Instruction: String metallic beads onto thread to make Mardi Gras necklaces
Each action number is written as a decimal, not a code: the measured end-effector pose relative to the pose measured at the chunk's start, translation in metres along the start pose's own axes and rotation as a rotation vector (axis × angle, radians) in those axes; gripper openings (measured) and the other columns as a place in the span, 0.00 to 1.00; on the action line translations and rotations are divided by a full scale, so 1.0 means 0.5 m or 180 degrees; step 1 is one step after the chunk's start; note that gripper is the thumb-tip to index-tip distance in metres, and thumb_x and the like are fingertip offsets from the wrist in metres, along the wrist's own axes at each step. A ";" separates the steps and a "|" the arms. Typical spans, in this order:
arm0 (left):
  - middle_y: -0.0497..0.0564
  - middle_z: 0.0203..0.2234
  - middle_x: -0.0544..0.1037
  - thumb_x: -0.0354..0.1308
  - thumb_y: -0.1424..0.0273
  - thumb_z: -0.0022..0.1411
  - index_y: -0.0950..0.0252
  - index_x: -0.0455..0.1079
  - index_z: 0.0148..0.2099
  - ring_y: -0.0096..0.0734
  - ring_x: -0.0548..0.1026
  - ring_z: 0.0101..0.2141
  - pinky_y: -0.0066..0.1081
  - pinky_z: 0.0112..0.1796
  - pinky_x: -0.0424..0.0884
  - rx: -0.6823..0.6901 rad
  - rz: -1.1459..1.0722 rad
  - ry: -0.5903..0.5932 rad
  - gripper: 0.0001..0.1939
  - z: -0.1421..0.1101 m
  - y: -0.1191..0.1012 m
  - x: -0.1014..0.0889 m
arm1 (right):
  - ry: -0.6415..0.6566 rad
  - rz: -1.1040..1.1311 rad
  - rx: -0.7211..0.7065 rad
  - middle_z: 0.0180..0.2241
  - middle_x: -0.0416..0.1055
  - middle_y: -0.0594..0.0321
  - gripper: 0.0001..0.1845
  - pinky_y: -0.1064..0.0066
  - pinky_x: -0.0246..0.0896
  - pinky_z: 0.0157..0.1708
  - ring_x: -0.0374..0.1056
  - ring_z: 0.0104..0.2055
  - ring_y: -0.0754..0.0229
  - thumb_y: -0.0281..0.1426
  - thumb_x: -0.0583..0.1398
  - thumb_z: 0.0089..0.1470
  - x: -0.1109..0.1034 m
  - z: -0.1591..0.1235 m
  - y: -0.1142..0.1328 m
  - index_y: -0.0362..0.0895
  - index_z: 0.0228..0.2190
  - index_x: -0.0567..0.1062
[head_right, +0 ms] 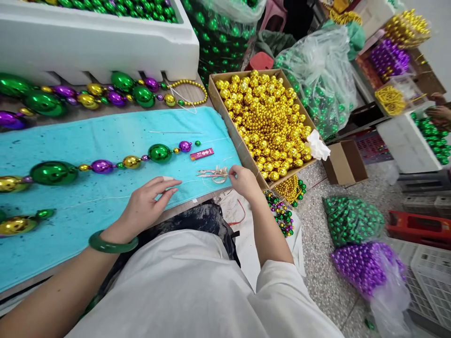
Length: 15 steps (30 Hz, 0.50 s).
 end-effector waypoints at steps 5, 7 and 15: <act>0.57 0.50 0.77 0.57 0.61 0.63 0.63 0.70 0.59 0.37 0.77 0.45 0.31 0.38 0.77 -0.0470 -0.1565 0.0209 0.24 0.022 -0.029 0.032 | 0.0296 0.0588 -0.0904 0.29 0.75 0.65 0.07 0.75 0.56 0.32 0.66 0.30 0.65 0.28 0.57 0.57 -0.009 -0.033 0.138 0.44 0.35 0.75; 0.54 0.39 0.81 0.59 0.59 0.60 0.64 0.75 0.53 0.32 0.78 0.34 0.28 0.32 0.76 -0.0759 -0.1897 0.0364 0.22 0.029 -0.026 0.023 | 0.0392 0.0616 -0.1321 0.31 0.75 0.65 0.07 0.75 0.56 0.33 0.67 0.31 0.65 0.27 0.56 0.58 -0.004 -0.038 0.193 0.44 0.36 0.75; 0.45 0.20 0.76 0.64 0.62 0.52 0.60 0.80 0.34 0.25 0.70 0.20 0.25 0.21 0.70 -0.1580 -0.0575 -0.0833 0.09 -0.042 0.066 -0.204 | 0.0435 0.0369 -0.1233 0.35 0.76 0.62 0.07 0.74 0.57 0.37 0.68 0.35 0.62 0.27 0.57 0.58 -0.006 0.002 0.198 0.44 0.36 0.76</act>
Point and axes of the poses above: each hand's wrist, its own z-axis towards the middle knuckle, its own x-axis out of the palm, y = z × x, the point moved 3 cm from there along z, towards the middle knuckle
